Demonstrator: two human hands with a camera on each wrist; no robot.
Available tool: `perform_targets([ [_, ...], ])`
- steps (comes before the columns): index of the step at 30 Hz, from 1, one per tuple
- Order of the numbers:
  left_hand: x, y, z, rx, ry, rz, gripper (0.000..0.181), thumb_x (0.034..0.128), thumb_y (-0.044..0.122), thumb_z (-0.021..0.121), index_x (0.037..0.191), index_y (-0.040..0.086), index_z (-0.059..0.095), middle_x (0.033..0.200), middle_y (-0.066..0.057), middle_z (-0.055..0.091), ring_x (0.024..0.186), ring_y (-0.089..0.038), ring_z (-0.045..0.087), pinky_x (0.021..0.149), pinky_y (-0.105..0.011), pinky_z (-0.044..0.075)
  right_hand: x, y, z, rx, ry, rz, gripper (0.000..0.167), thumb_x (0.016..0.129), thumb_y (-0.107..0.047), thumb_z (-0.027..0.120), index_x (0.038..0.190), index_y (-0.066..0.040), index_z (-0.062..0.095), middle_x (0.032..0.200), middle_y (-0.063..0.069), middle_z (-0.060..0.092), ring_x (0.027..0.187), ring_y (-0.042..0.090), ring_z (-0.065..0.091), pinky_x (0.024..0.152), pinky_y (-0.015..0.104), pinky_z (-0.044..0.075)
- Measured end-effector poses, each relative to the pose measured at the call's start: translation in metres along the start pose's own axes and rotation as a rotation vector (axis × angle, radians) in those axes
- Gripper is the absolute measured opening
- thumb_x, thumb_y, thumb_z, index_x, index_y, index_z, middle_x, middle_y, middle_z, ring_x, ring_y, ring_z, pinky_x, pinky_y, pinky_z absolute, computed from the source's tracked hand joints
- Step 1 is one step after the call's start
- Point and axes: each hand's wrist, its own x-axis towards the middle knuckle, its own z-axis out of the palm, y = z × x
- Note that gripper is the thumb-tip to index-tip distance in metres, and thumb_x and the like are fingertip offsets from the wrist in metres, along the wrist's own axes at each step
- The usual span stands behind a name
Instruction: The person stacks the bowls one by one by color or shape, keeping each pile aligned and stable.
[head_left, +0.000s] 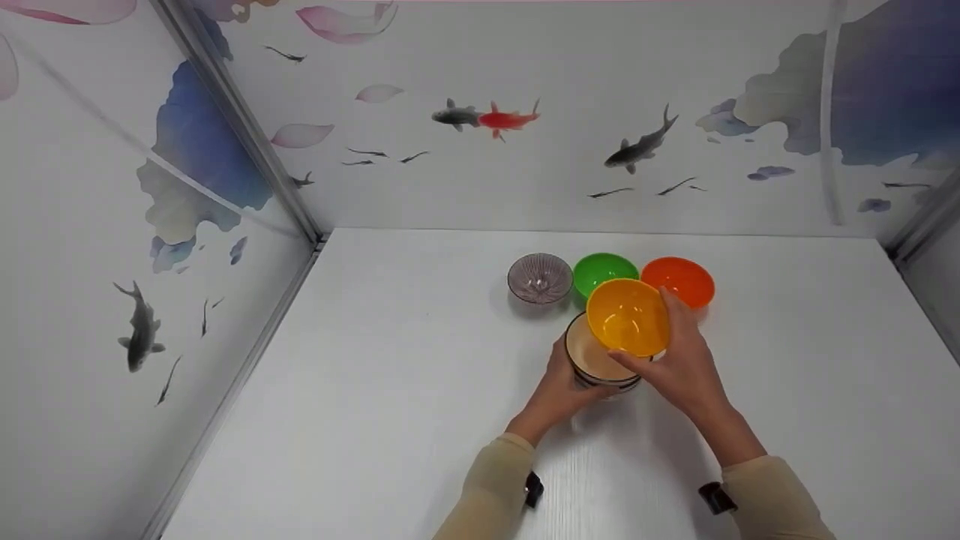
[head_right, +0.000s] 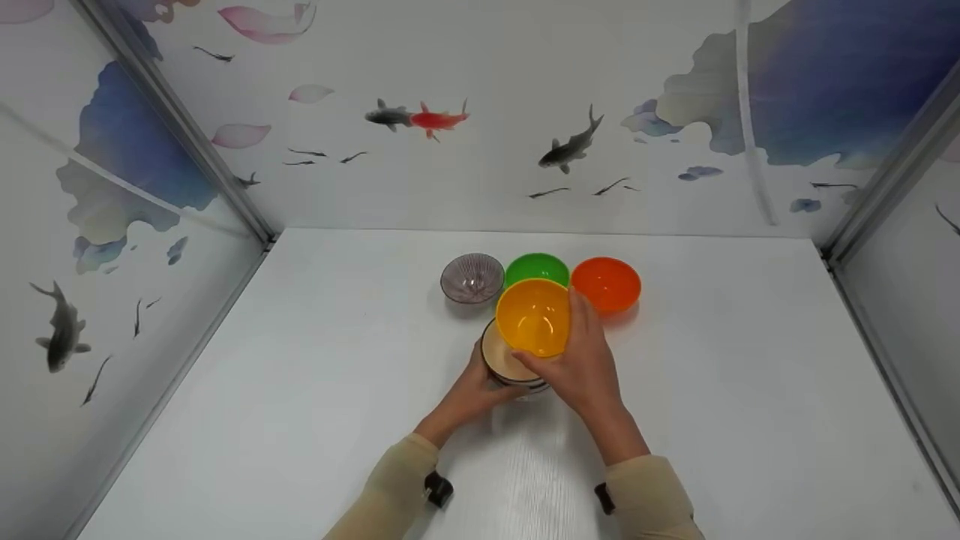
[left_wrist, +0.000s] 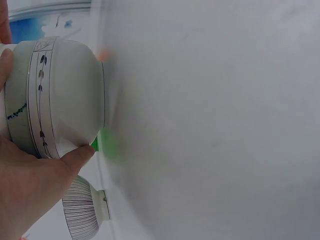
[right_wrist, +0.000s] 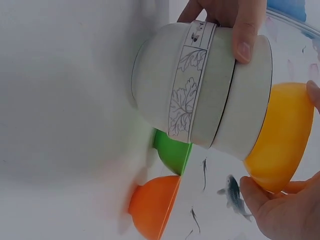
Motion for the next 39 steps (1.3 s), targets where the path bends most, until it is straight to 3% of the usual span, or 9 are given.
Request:
perform_targets([
  [10, 0.001, 0.000, 0.001, -0.020, 0.001, -0.035, 0.108, 0.0797, 0.041, 0.083, 0.158, 0.027, 0.010, 0.161, 0.004, 0.024, 0.147, -0.011, 0.030, 0.125, -0.036, 0.026, -0.001, 0.000, 0.004, -0.001, -0.033, -0.015, 0.105, 0.074, -0.034, 0.088, 0.152, 0.001, 0.027, 0.151, 0.023, 0.041, 0.131, 0.041, 0.047, 0.108, 0.064, 0.042],
  [19, 0.002, -0.001, 0.001, -0.009, 0.003, 0.045, 0.107, 0.0802, 0.037, 0.083, 0.158, 0.026, 0.011, 0.160, 0.004, 0.026, 0.145, -0.010, 0.031, 0.126, -0.035, 0.026, -0.002, 0.002, 0.009, 0.000, -0.074, -0.019, 0.107, 0.074, -0.034, 0.089, 0.155, -0.003, 0.025, 0.154, 0.020, 0.039, 0.133, 0.039, 0.046, 0.110, 0.063, 0.041],
  [24, 0.001, 0.000, 0.001, -0.027, 0.003, 0.055, 0.108, 0.0801, 0.036, 0.083, 0.159, 0.025, 0.010, 0.159, 0.004, 0.026, 0.145, -0.009, 0.031, 0.125, -0.034, 0.026, -0.002, 0.002, 0.010, 0.003, -0.088, -0.022, 0.107, 0.073, -0.034, 0.089, 0.154, -0.003, 0.025, 0.154, 0.020, 0.038, 0.133, 0.040, 0.046, 0.109, 0.064, 0.041],
  [31, 0.000, 0.000, 0.001, -0.039, 0.013, 0.022, 0.110, 0.0786, 0.037, 0.084, 0.159, 0.024, 0.010, 0.159, 0.005, 0.027, 0.144, -0.010, 0.032, 0.125, -0.036, 0.027, -0.003, 0.005, 0.014, -0.003, -0.113, -0.026, 0.109, 0.072, -0.042, 0.088, 0.154, -0.003, 0.027, 0.155, 0.020, 0.038, 0.134, 0.041, 0.044, 0.110, 0.065, 0.040],
  [39, 0.001, 0.001, 0.001, -0.054, 0.020, 0.041, 0.110, 0.0777, 0.035, 0.086, 0.158, 0.022, 0.012, 0.158, 0.002, 0.029, 0.144, -0.012, 0.034, 0.124, -0.035, 0.029, -0.006, 0.006, 0.017, -0.024, -0.132, -0.017, 0.110, 0.073, -0.042, 0.087, 0.155, -0.002, 0.025, 0.155, 0.021, 0.036, 0.133, 0.040, 0.044, 0.109, 0.064, 0.041],
])
